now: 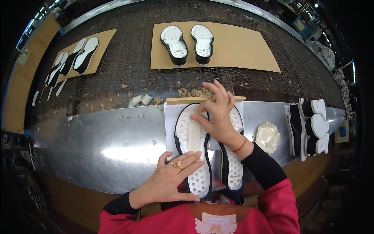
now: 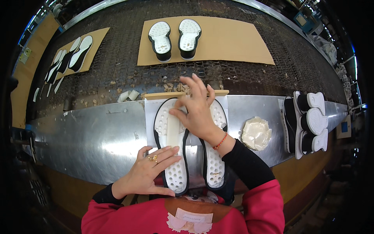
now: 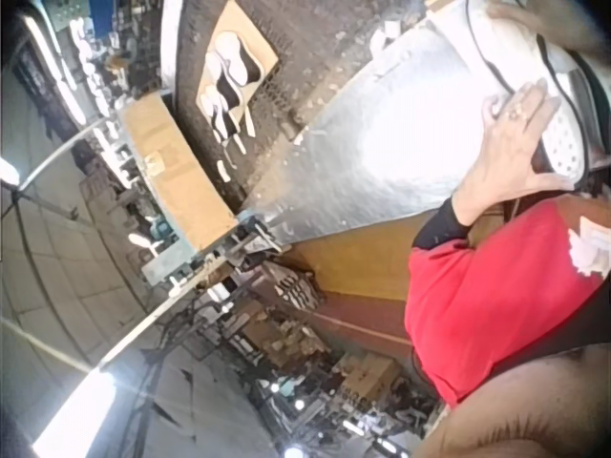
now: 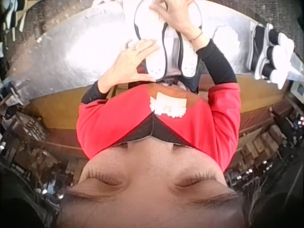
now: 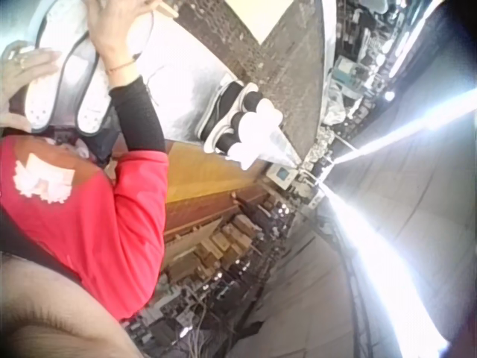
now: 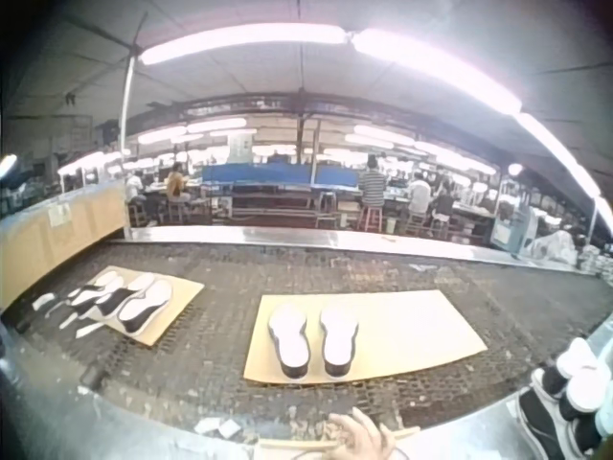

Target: The person applies a white paste to the insoles of black-and-white slipper soles on a metal workbench. They spread the paste by hand, then place the treated soles onto a cardboard sheet and stack them with other finished soles.

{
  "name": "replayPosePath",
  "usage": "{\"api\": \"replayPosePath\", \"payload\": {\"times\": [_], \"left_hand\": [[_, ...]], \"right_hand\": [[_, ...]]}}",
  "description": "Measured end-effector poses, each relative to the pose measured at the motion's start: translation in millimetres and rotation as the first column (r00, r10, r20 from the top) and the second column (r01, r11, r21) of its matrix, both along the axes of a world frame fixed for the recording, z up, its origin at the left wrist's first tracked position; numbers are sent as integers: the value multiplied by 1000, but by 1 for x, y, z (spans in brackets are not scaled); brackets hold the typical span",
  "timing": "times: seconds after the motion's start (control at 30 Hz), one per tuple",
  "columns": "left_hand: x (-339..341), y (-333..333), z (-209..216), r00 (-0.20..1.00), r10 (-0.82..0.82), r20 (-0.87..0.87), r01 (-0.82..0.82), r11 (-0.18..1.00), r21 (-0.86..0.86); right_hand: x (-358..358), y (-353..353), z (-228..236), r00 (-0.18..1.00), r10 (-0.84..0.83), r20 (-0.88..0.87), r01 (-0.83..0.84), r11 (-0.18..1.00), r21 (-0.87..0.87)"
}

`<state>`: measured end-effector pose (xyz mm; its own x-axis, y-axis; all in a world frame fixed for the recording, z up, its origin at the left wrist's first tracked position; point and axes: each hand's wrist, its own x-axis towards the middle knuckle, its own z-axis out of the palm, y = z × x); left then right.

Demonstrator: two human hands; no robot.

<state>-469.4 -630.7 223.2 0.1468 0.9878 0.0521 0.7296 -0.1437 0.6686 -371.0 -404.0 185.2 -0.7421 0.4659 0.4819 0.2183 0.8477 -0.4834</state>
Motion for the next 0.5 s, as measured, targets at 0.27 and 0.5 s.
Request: {"api": "replayPosePath", "payload": {"times": [0.27, 0.5], "left_hand": [[-3, 4, 2, 999, 23, 48, -22, 1000, -18], [2, 4, -1, 995, 72, 69, -75, 996, 44]], "right_hand": [[-3, -2, -1, 997, -76, 28, 76, 997, -19], [10, 17, 16, 979, -153, -134, 156, 988, 15]]}}
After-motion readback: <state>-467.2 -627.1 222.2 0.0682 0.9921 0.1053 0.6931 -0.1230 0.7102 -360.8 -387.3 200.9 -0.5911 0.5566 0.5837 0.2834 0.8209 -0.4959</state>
